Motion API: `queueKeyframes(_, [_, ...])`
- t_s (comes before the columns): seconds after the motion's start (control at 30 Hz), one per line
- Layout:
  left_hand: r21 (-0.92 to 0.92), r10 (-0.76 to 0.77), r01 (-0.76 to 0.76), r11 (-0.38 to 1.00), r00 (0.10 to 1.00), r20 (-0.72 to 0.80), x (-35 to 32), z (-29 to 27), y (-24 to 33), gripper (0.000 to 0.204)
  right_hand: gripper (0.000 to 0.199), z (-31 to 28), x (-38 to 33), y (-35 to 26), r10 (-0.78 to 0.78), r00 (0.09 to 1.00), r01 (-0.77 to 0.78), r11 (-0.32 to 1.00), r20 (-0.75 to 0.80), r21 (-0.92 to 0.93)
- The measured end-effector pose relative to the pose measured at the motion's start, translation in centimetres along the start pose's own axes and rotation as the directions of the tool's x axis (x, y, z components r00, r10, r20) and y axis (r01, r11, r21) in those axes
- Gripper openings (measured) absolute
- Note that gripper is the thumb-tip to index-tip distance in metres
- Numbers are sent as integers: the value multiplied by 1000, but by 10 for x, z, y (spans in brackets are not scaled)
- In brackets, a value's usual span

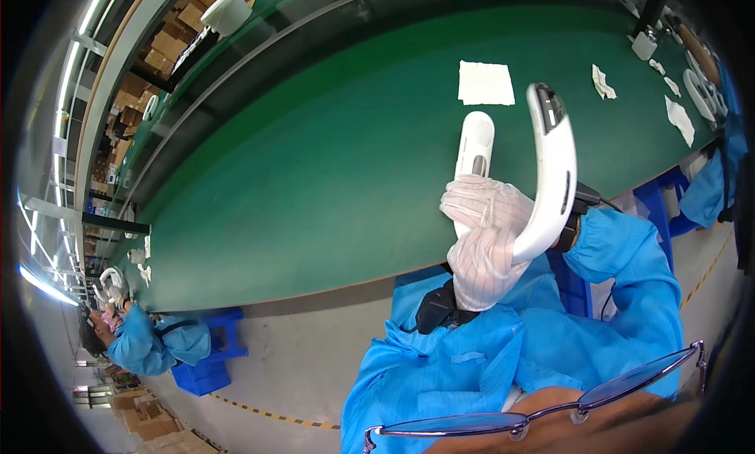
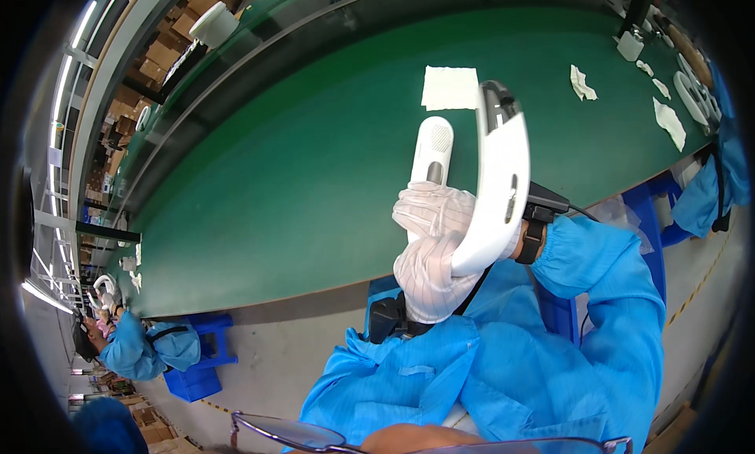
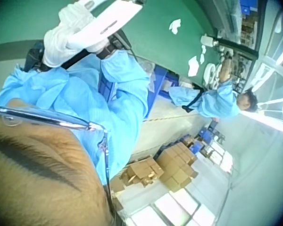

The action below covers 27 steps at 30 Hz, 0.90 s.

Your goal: Assemble and clean white U-shaped neck massager components at a factory workstation.

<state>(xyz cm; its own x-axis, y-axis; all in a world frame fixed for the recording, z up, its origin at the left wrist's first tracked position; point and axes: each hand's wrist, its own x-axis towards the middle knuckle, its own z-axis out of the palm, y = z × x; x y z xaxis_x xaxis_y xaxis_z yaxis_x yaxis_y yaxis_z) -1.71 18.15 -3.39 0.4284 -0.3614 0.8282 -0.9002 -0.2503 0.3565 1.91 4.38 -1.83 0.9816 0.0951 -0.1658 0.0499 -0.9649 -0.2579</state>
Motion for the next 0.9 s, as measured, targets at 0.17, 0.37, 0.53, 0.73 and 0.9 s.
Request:
queueKeyframes(0.17, [-76,46,-44,996,999,30,17,-9,-3,50,21,-49,10,69,-535,538,298,844,-652,-447])
queueKeyframes(0.37, [-92,23,-18,996,998,55,24,2,14,46,19,126,38,123,-62,929,362,345,-364,866])
queueKeyframes(0.53, [-115,-111,134,984,977,183,20,-16,-8,45,30,-37,22,64,-478,628,407,874,-613,-264])
queueKeyframes(0.73, [-30,-197,199,980,979,56,15,-22,-5,41,9,-5,28,58,-404,746,571,797,-530,196])
queueKeyframes(0.9, [-210,-628,601,772,772,-98,21,-27,-27,28,39,-16,15,82,-329,724,185,939,-607,-289])
